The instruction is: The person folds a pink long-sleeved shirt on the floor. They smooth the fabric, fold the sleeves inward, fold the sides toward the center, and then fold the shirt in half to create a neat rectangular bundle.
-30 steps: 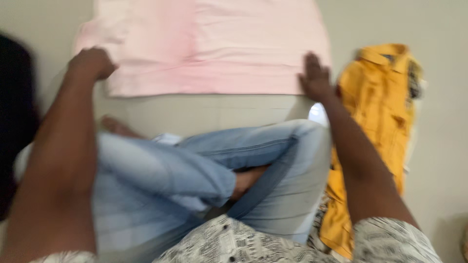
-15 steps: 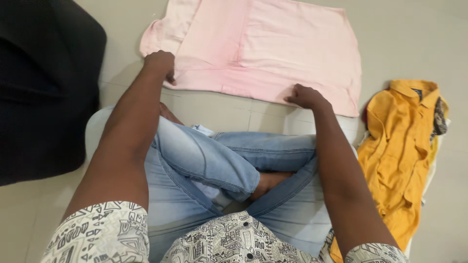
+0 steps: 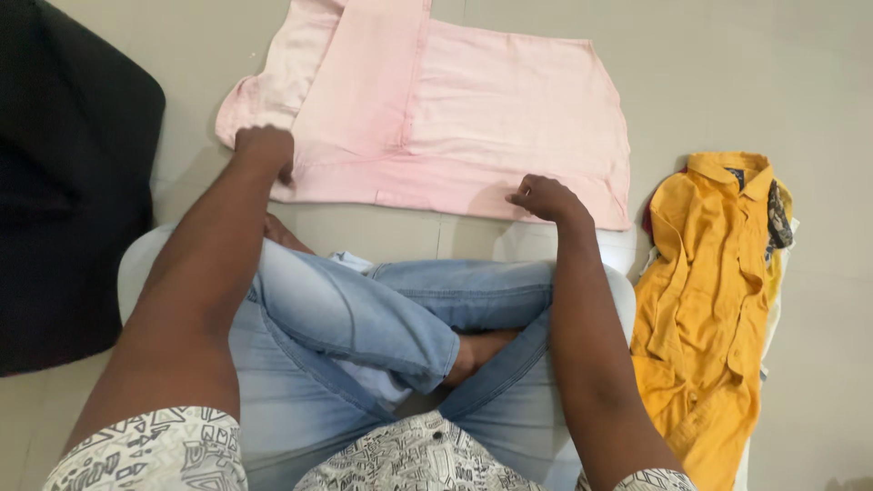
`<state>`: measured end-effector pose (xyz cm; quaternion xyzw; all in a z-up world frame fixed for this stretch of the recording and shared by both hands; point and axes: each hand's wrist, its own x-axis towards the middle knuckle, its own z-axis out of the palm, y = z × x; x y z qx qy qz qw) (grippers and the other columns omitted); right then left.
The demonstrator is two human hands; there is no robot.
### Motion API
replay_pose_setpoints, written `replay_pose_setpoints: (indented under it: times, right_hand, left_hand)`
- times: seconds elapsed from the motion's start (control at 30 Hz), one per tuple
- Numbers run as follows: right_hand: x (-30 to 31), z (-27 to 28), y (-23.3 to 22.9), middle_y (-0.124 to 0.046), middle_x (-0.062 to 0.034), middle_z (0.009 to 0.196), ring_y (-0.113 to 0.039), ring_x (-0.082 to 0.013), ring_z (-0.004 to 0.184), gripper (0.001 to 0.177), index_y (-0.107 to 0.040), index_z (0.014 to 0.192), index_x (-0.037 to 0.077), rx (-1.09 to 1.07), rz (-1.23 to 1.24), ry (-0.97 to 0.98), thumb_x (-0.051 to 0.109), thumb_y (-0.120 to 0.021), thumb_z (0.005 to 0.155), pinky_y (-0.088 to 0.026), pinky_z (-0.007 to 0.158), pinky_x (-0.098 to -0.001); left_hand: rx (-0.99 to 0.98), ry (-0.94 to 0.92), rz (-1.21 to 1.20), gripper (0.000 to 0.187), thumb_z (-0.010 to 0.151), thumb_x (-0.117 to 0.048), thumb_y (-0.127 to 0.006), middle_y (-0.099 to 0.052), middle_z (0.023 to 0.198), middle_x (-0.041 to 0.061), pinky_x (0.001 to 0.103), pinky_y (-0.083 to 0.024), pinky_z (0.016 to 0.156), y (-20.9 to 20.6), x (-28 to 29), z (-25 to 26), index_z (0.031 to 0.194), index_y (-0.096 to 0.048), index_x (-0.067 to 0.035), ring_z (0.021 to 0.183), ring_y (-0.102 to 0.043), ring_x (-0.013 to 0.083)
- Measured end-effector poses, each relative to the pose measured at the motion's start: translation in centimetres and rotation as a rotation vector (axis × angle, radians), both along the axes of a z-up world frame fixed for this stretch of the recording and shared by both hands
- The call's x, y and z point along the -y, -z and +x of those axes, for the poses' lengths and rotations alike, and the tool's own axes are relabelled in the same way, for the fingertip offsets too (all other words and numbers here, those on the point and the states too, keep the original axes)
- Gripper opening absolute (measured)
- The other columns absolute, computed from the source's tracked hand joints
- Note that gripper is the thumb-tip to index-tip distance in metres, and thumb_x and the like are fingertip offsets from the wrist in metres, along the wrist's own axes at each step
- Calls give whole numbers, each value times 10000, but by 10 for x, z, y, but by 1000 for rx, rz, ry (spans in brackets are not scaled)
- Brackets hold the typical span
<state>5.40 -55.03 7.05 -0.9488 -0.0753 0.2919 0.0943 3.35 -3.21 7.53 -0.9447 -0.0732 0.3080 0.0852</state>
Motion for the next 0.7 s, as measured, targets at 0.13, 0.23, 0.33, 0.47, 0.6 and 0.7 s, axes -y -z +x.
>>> replay_pose_setpoints:
  times: [0.13,0.23,0.33,0.47,0.6,0.7]
  right_hand:
    - [-1,22,24,-776,-87,864,-711,-281,819,533,-751,857,4,-332,-133,-164,506,-605,960,-560,789,-441]
    - [-15,24,19,-759,-76,868,-695,-236,813,430,-734,866,83,-516,43,114,490,-624,948,-524,768,-426]
    - [-30,25,-8,-777,-91,851,-714,-248,819,495,-750,853,68,-210,-10,-82,512,-579,992,-543,809,-426]
    - [-43,22,-36,-777,-41,934,-714,-241,907,391,-736,933,139,-66,16,-30,501,-590,961,-548,831,-434]
    - [-57,30,-28,-748,-78,1125,-692,-307,1067,431,-755,1062,144,-111,-55,-183,525,-571,979,-536,920,-468]
    - [-65,30,-19,-724,-91,1209,-657,-340,1144,461,-750,1128,150,-139,-120,-224,541,-551,987,-510,975,-494]
  left_hand:
    - [-67,-15,9,568,655,-321,-1002,-776,1195,109,431,-586,887,15,-8,-11,1137,-807,-91,1104,-752,293]
    - [-137,-41,59,509,698,-291,-978,-769,1220,94,444,-571,916,7,-6,-11,1142,-811,-108,1127,-746,282]
    - [-108,-69,73,498,749,-333,-934,-750,1247,96,465,-543,940,-10,-2,-3,1175,-791,-117,1153,-718,289]
    - [360,13,-68,550,859,-484,-831,-743,1176,210,520,-562,891,-22,-5,40,1198,-725,-65,1083,-718,390]
    - [575,168,-390,430,865,-449,-815,-678,1232,190,517,-490,977,9,-3,132,1096,-707,-102,1196,-598,397]
    - [748,249,-611,478,894,-478,-820,-662,1255,198,507,-460,1021,41,12,222,1125,-678,-84,1218,-580,397]
